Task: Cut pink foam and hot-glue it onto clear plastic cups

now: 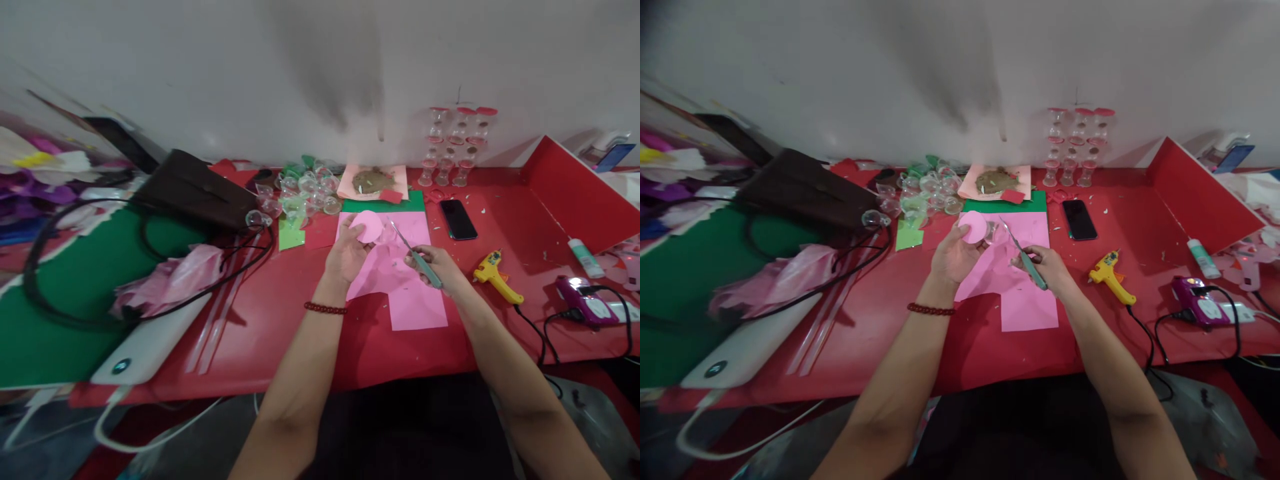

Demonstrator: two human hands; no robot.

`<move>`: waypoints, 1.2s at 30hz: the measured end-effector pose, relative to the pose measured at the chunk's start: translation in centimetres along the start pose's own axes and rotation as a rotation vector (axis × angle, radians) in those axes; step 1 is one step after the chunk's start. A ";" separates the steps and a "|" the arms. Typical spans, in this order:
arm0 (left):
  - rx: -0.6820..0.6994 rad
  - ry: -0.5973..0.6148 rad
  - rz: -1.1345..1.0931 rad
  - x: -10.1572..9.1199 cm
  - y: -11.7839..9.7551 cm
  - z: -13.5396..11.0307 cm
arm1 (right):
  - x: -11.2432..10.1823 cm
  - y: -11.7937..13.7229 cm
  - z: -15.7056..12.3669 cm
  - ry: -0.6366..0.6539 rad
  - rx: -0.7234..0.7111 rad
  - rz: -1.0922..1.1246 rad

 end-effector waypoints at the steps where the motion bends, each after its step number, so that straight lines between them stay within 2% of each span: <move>1: 0.002 0.002 -0.001 0.0 0.0 0.1 | 0.0 0.0 0.0 0.002 0.000 -0.004; 5: 0.002 0.019 0.010 -0.1 -0.1 0.1 | 0.0 0.0 -0.1 -0.008 -0.018 -0.019; 11: -0.073 0.146 0.055 0.6 -0.2 -0.8 | -0.7 0.8 0.2 -0.174 -0.168 0.099; 16: -0.126 0.325 0.184 1.3 0.2 -1.8 | -0.8 0.4 0.6 -0.163 -0.182 0.169; 20: -0.151 0.390 0.262 1.5 0.8 -1.9 | -0.6 0.0 0.6 -0.135 -0.186 0.132; 22: -0.147 0.384 0.292 1.5 1.2 -1.8 | -0.5 0.0 0.6 -0.150 -0.192 0.117; 26: -0.138 0.281 0.297 1.4 1.9 -1.7 | -0.5 0.0 0.3 -0.242 -0.243 0.126; 30: -0.209 0.246 0.251 1.9 2.8 -1.9 | -0.7 -0.1 0.2 -0.330 -0.323 0.185; 33: -0.261 0.231 0.175 2.6 3.4 -2.3 | -0.6 -0.2 0.1 -0.335 -0.371 0.250; 36: -0.263 0.192 0.067 3.1 3.2 -2.4 | -0.3 -0.1 0.0 -0.301 -0.347 0.262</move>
Point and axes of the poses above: each hand's wrist, its own z-axis towards the middle knuckle, its own x-axis out of the palm, y = z × x, the point moved 3 cm from there along z, towards the middle knuckle, and after that the axes turned 11 degrees about z, right-handed, at the moved point
